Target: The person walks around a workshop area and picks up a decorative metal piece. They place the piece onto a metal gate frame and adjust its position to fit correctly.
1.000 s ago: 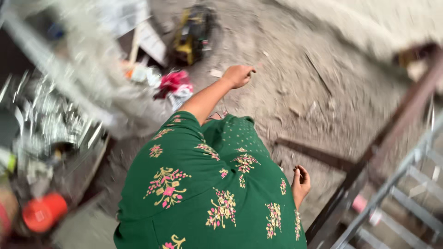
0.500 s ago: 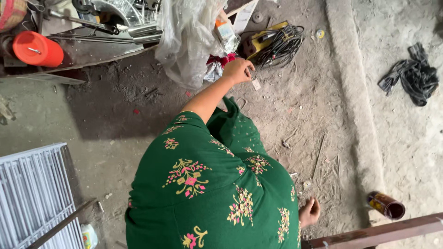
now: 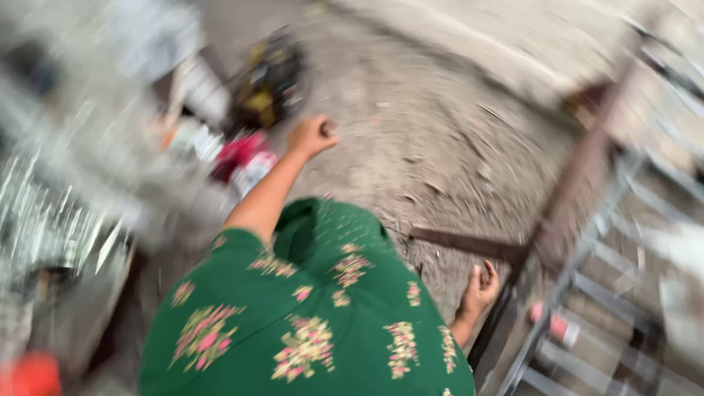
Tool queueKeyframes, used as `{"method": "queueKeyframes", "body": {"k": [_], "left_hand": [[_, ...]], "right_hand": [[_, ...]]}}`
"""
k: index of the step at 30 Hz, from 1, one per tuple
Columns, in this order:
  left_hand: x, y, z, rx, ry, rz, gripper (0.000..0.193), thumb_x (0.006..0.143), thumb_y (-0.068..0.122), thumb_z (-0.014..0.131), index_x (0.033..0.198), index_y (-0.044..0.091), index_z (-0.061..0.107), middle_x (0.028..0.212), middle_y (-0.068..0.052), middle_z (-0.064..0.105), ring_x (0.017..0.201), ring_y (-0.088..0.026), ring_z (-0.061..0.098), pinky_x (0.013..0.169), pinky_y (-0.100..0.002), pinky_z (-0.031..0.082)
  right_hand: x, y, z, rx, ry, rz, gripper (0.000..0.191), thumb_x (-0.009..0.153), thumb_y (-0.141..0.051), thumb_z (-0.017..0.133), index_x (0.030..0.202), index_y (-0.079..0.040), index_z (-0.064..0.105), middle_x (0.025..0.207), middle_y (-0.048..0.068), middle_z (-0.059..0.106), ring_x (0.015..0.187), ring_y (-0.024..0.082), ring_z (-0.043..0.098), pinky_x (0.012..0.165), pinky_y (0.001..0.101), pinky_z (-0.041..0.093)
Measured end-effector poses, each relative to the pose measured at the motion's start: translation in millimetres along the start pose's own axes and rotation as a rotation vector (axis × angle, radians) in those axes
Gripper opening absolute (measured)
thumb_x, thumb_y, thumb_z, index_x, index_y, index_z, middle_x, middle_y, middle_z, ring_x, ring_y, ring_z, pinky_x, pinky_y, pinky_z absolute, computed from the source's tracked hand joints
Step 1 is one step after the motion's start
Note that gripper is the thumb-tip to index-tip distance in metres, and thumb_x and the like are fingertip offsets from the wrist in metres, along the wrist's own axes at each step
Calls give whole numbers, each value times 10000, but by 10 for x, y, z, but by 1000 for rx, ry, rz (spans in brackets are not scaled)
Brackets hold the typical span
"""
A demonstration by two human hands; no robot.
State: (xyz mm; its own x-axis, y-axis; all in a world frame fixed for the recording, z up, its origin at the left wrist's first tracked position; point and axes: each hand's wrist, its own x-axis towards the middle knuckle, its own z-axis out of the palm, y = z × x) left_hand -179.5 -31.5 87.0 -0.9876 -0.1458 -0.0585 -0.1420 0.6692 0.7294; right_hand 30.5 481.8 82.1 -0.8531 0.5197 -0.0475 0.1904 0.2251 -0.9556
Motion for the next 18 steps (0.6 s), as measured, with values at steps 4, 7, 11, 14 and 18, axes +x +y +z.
{"method": "queueKeyframes", "body": {"k": [4,7,11,14,18], "left_hand": [[92,822,1006,106,-405,356,399,730,468,857,1023,218,751,789,-11,754,722,-198,729,617,-384,556],[-196,1635,1700,58,-737,737,320,809,450,815,1018,220,738,762,-10,744,682,-181,728,595,-362,562],[-881,2746,2384,82,-1102,1189,215,866,368,750,1027,227,739,794,-7,754,712,-217,719,598,-385,546],[-1516,3304,2731,-36,-1230,1496,129,923,312,694,1008,227,741,841,-9,749,747,-220,726,633,-371,567],[-2339,3702,3000,-82,-1485,1764,155,906,308,696,1021,217,746,910,-15,761,805,-224,733,650,-376,578]], "right_hand": [[-891,193,-486,1,214,123,482,905,-86,693,1364,-81,545,1354,13,600,1252,164,581,940,301,505],[-1654,304,-754,135,404,106,456,916,-67,666,1357,-67,548,1371,12,589,1268,160,573,981,304,510],[-2721,341,-845,272,794,168,270,1005,-97,668,1257,-4,653,1095,65,700,1048,180,672,963,316,519],[-3518,346,-589,284,1157,381,210,1028,-142,680,1159,17,721,929,66,695,890,184,682,868,325,539],[-4240,226,99,212,1541,707,260,1026,-233,675,1130,-3,736,922,67,717,840,189,676,805,341,551]]}}
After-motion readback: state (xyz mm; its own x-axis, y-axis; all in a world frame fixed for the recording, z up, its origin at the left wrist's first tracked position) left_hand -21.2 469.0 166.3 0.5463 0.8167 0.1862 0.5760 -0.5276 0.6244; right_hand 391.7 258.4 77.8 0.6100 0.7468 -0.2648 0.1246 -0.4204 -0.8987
